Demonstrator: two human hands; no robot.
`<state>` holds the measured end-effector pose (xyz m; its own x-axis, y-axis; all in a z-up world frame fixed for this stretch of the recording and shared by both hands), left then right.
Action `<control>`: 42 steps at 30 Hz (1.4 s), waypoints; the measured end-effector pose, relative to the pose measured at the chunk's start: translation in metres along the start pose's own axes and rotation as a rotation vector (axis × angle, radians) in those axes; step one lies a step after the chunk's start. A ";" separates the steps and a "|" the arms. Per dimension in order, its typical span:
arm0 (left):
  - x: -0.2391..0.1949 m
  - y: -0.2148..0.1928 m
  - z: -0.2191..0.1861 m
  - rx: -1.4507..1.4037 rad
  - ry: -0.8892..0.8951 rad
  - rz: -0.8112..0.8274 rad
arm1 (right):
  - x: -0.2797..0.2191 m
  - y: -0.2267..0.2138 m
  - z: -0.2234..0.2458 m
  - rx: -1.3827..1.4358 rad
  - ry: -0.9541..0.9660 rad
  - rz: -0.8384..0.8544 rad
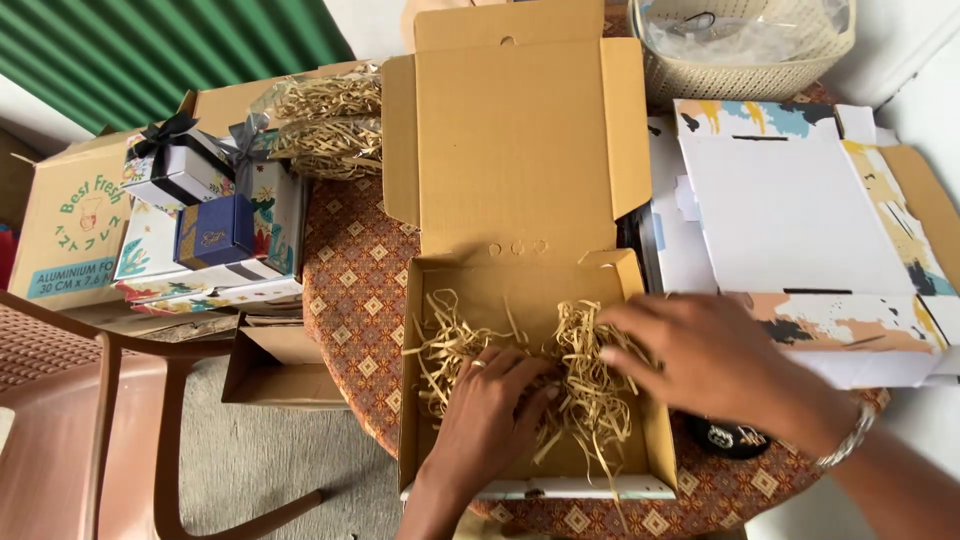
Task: Assemble a cardboard gift box and fill it with shredded paper packing material
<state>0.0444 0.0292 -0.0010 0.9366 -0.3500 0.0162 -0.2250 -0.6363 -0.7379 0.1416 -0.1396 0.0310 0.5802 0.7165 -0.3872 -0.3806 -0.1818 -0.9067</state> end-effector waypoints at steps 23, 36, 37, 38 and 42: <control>0.000 -0.015 0.026 -0.373 -0.036 -0.206 | -0.059 0.051 0.024 0.603 -0.059 -0.738; 0.001 -0.002 -0.017 -0.330 0.084 0.106 | -0.036 0.065 0.049 0.600 -0.103 -0.438; 0.001 -0.003 -0.016 -0.238 0.086 0.062 | -0.037 0.064 0.047 0.573 -0.079 -0.424; 0.001 -0.001 -0.014 -0.240 0.087 0.064 | -0.037 0.068 0.042 0.573 -0.077 -0.423; 0.001 0.009 0.011 -0.032 -0.153 0.024 | -0.047 0.069 0.027 0.438 -0.031 -0.516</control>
<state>0.0462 0.0311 -0.0150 0.9602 -0.2584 -0.1062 -0.2542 -0.6510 -0.7153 0.0687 -0.1681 -0.0093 0.7474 0.6585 0.0881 -0.3208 0.4740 -0.8200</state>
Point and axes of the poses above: each hand's wrist, its own x-axis towards the middle knuckle, its own y-axis out of the palm, z = x × y, the point moved 6 cm from there along x, towards the middle knuckle, and after that the axes turned 15 degrees about z, right-handed, at the moved point
